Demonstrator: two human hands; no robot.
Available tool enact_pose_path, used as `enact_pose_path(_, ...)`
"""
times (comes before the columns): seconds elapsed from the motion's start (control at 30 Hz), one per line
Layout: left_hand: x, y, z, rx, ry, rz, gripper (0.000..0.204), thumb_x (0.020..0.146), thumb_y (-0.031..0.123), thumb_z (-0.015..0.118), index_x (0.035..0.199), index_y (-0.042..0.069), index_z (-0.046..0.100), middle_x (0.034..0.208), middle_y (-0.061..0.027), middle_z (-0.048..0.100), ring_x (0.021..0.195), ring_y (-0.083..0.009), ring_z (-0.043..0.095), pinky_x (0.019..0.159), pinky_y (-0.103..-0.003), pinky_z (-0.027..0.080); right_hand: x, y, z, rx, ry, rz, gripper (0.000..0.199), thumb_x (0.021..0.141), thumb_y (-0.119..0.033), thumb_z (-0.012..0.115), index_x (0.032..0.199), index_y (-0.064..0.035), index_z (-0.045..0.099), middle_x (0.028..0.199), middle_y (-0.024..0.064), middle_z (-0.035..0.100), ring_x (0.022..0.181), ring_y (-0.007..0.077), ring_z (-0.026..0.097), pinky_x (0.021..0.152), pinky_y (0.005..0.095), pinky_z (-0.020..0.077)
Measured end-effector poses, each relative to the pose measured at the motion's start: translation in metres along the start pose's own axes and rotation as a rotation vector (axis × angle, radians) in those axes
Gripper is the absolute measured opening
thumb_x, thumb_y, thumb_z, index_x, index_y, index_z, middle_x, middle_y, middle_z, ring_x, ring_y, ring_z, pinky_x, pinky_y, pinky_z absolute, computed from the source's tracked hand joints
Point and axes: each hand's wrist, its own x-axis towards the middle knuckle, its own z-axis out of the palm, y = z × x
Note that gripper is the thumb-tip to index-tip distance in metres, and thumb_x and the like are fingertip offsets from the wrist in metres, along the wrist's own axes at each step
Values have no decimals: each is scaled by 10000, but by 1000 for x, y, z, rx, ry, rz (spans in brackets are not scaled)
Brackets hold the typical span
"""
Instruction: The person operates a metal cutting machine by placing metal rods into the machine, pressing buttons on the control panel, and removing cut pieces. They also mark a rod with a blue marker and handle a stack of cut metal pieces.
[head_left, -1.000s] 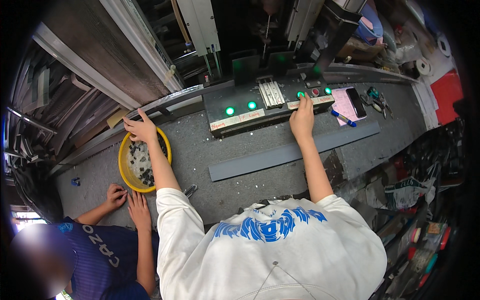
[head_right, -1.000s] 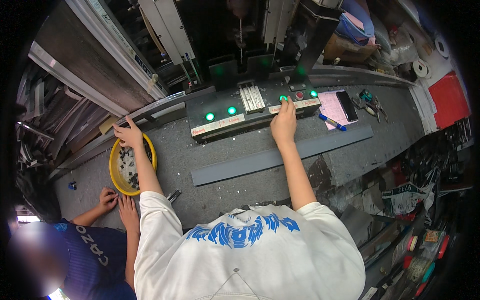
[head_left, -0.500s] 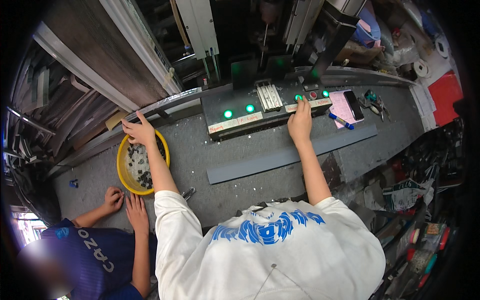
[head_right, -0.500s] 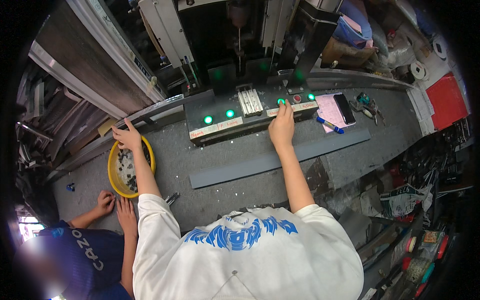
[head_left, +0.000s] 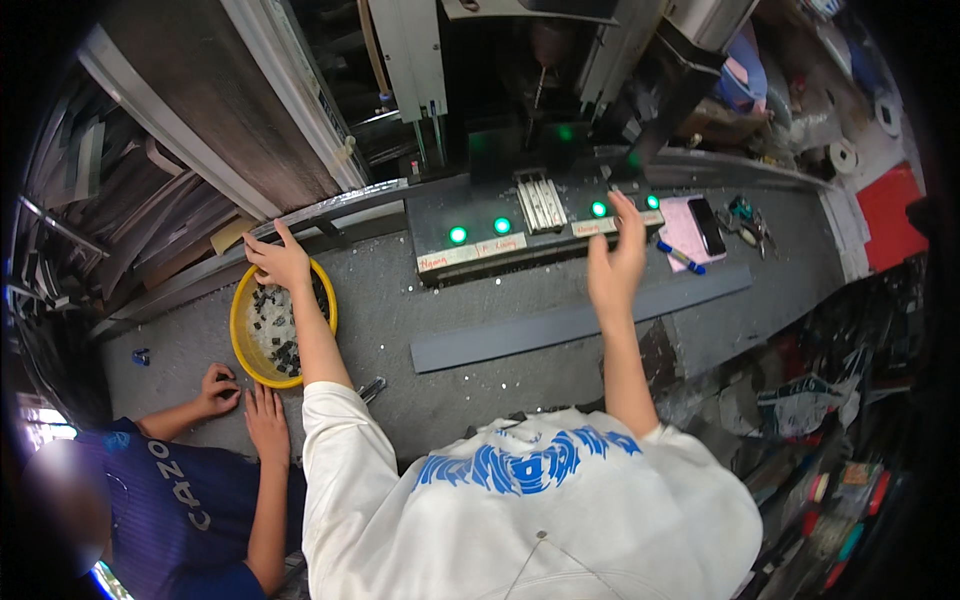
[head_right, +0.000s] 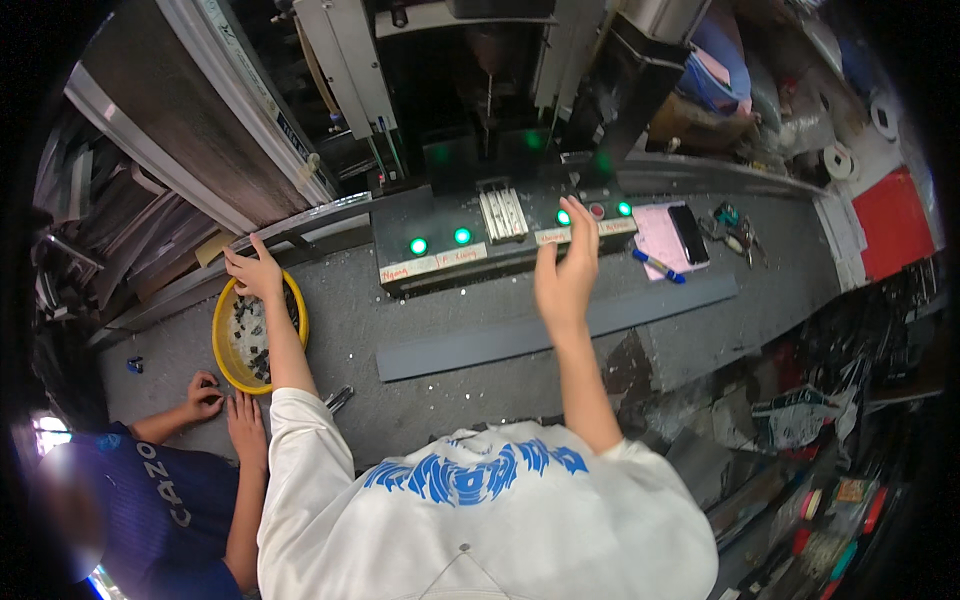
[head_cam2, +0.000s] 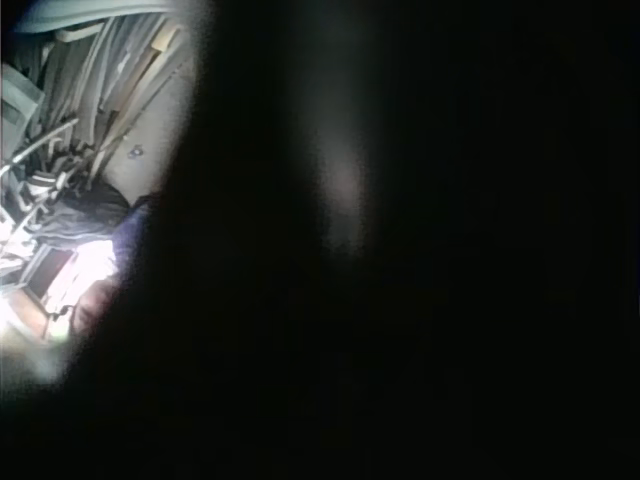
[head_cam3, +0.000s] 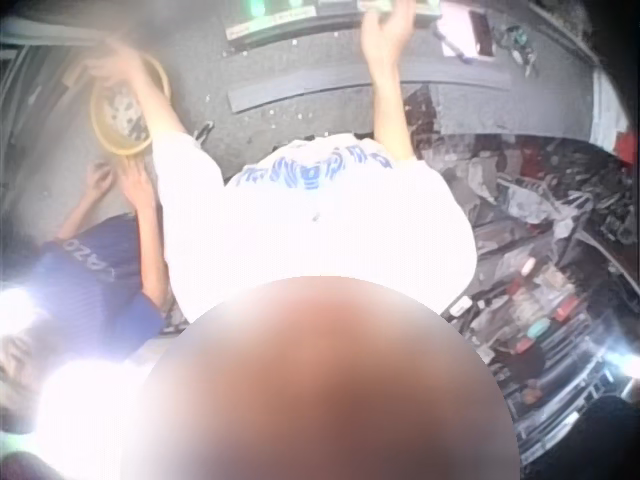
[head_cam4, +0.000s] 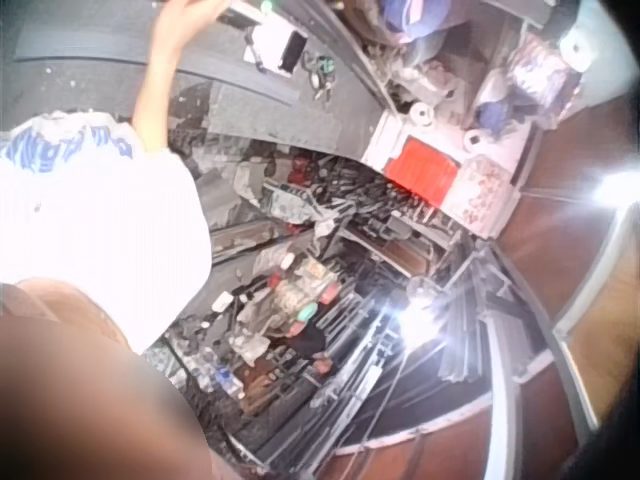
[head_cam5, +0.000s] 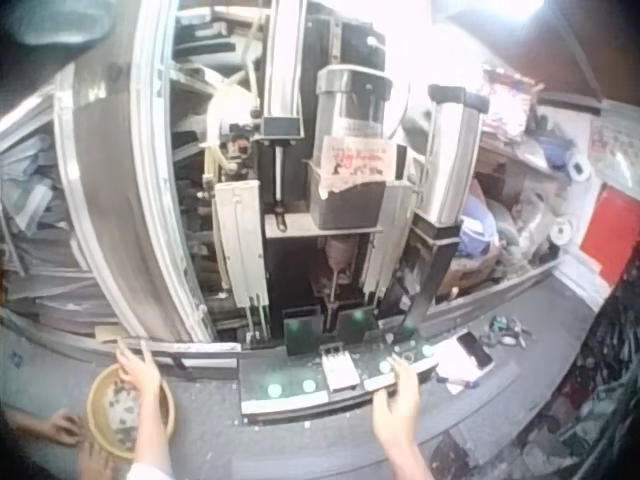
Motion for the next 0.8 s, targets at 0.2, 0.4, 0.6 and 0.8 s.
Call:
enact_pose_path(0.2, -3, -3, -2, 27, 21, 15, 840, 958, 636, 451, 1540, 67, 242, 1553, -199, 272, 1421, -358, 317, 1126, -627, 150, -21, -184, -97, 1121, 280, -162, 426, 983, -177, 530, 1394, -79, 473, 1373, 72, 524, 1297, 214, 497, 1065, 426, 420)
enact_pose_path(0.4, -1, -2, -2, 18, 22, 2, 844, 954, 649, 444, 1540, 74, 250, 1556, -195, 272, 1413, -355, 333, 1128, -625, 142, -49, -235, -121, 1442, 51, -772, 491, 1025, -213, 525, 1500, -165, 410, 1511, -36, 448, 1370, 108, 421, 1133, 417, 335)
enact_pose_path(0.6, -3, -4, 0, 13, 24, 10, 837, 958, 650, 435, 1543, 83, 245, 1559, -196, 263, 1420, -353, 321, 1131, -632, 133, -36, -201, -116, 1507, -229, -785, 390, 997, -180, 584, 1385, -154, 558, 1455, -38, 505, 1323, 135, 474, 1104, 391, 366)
enact_pose_path(0.8, -2, -3, -2, 7, 17, 14, 842, 955, 651, 436, 1543, 80, 242, 1558, -208, 259, 1421, -356, 317, 1131, -634, 134, -35, -213, -110, 1535, -114, -660, 322, 936, -142, 664, 1258, -158, 664, 1342, -38, 573, 1121, 186, 551, 938, 353, 448)
